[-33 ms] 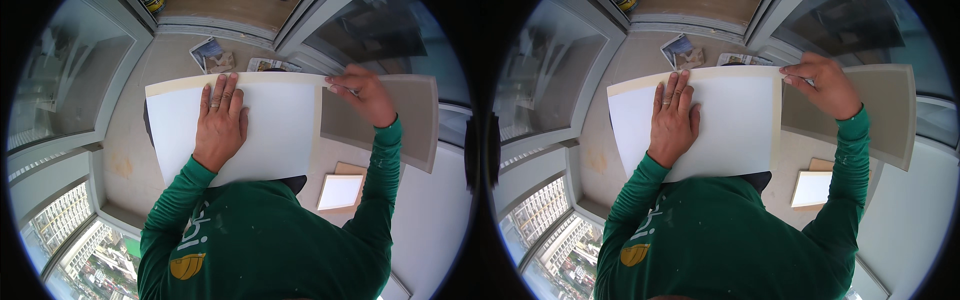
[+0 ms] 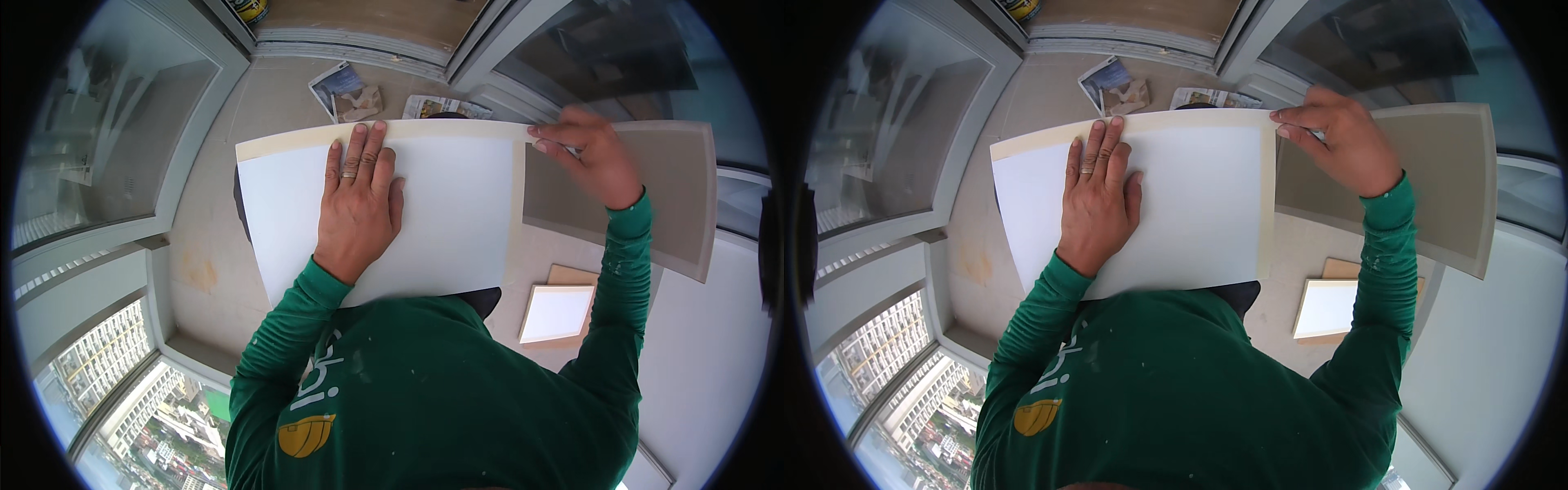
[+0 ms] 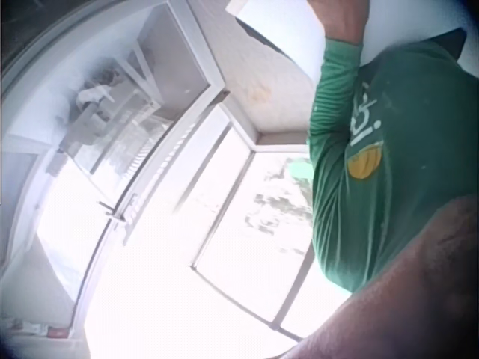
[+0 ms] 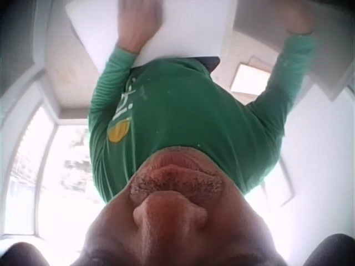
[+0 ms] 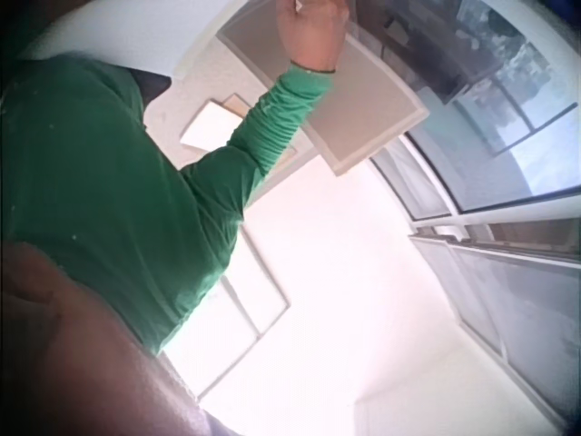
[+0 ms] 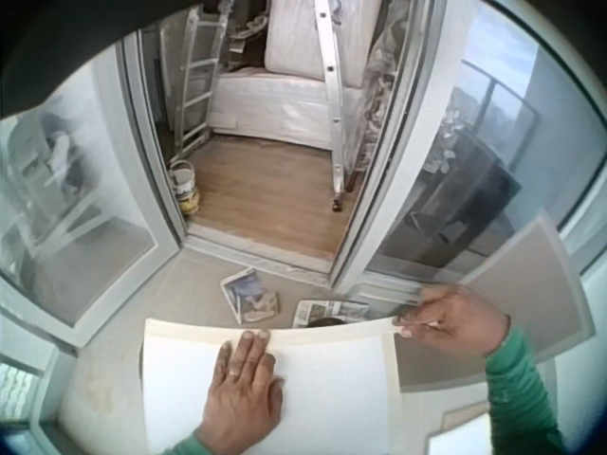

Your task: The person applies masking tape to the edges of a white panel. They peel tape from a roll, align it with the edge of the panel, press it down by hand, and tear the tape at the corners.

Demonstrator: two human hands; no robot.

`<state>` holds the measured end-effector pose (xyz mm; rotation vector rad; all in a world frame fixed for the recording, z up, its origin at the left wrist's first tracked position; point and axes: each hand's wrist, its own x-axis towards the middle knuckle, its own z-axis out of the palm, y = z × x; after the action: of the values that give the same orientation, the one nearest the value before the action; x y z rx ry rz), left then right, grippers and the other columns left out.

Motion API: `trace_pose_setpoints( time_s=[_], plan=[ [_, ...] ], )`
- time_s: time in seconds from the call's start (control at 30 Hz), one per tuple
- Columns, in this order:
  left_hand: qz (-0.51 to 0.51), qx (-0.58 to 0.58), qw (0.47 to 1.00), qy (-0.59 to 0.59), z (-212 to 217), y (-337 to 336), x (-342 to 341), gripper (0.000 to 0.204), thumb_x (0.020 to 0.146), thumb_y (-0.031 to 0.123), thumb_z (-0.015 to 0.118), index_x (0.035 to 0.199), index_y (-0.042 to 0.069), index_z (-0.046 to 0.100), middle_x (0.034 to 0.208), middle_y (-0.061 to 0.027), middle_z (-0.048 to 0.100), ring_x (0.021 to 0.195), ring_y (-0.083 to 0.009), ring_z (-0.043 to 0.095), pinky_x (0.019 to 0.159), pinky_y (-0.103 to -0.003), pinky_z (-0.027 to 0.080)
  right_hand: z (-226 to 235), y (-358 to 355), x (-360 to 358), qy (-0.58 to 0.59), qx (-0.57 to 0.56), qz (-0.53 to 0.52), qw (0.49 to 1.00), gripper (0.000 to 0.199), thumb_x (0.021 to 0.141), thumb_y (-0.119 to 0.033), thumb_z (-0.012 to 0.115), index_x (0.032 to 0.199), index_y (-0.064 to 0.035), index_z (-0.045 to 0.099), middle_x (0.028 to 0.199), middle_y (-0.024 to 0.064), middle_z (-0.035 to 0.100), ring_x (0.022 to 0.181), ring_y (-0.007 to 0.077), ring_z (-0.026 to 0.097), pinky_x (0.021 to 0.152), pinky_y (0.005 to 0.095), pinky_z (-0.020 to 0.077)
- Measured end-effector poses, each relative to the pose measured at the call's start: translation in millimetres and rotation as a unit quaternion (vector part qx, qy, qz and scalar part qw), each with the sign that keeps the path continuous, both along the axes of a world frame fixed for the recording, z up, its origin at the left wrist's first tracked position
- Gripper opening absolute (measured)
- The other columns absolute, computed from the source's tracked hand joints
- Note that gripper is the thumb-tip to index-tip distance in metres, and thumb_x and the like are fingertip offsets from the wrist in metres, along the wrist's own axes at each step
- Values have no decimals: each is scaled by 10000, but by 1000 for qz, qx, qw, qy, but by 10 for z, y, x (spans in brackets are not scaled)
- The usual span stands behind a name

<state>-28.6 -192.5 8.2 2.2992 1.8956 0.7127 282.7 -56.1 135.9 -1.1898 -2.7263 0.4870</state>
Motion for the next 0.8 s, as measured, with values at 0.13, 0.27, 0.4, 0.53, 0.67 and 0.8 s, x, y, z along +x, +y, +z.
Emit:
trace_pose_setpoints(
  time_s=[0.13,0.27,0.4,0.53,0.67,0.8],
  plan=[
    [0,-16,1000,8,61,-9,5,335,1003,169,627,1294,9,590,1669,-164,430,1582,-345,349,1300,-549,228,-180,-91,8,-8,56,-20,998,212,923,-140,784,1129,-101,814,829,107,554,750,313,598,699,448,515],
    [-2,-22,1000,11,68,-24,-14,340,1001,172,629,1296,8,592,1668,-164,434,1590,-346,335,1307,-543,209,-308,-137,9,5,78,-35,996,209,908,-126,792,1114,-108,819,829,103,556,747,306,601,692,440,527],
    [-3,-24,1000,13,79,-5,-12,341,1000,178,635,1295,11,592,1667,-164,438,1598,-344,322,1311,-539,199,-303,-167,15,1,93,-44,995,221,886,-114,807,1107,-108,819,827,103,549,747,298,603,708,438,540],
    [-4,-37,999,20,98,24,6,343,1001,177,634,1299,14,590,1666,-164,441,1600,-347,317,1313,-539,190,-329,-184,35,-7,101,-51,994,238,864,-111,821,1102,-109,817,837,100,540,761,292,611,733,436,555],
    [-8,-41,999,20,116,33,12,354,1003,179,632,1313,17,579,1667,-165,439,1601,-358,313,1313,-543,186,-332,-175,21,-17,109,-53,993,240,848,-115,831,1088,-110,818,851,94,539,785,290,621,752,438,563],
    [-10,-44,999,23,128,40,14,369,1008,186,631,1330,18,569,1670,-166,435,1604,-363,305,1313,-547,185,-328,-152,10,-35,110,-54,992,234,845,-120,833,1079,-111,818,853,93,541,806,289,629,771,435,568]
  ],
)
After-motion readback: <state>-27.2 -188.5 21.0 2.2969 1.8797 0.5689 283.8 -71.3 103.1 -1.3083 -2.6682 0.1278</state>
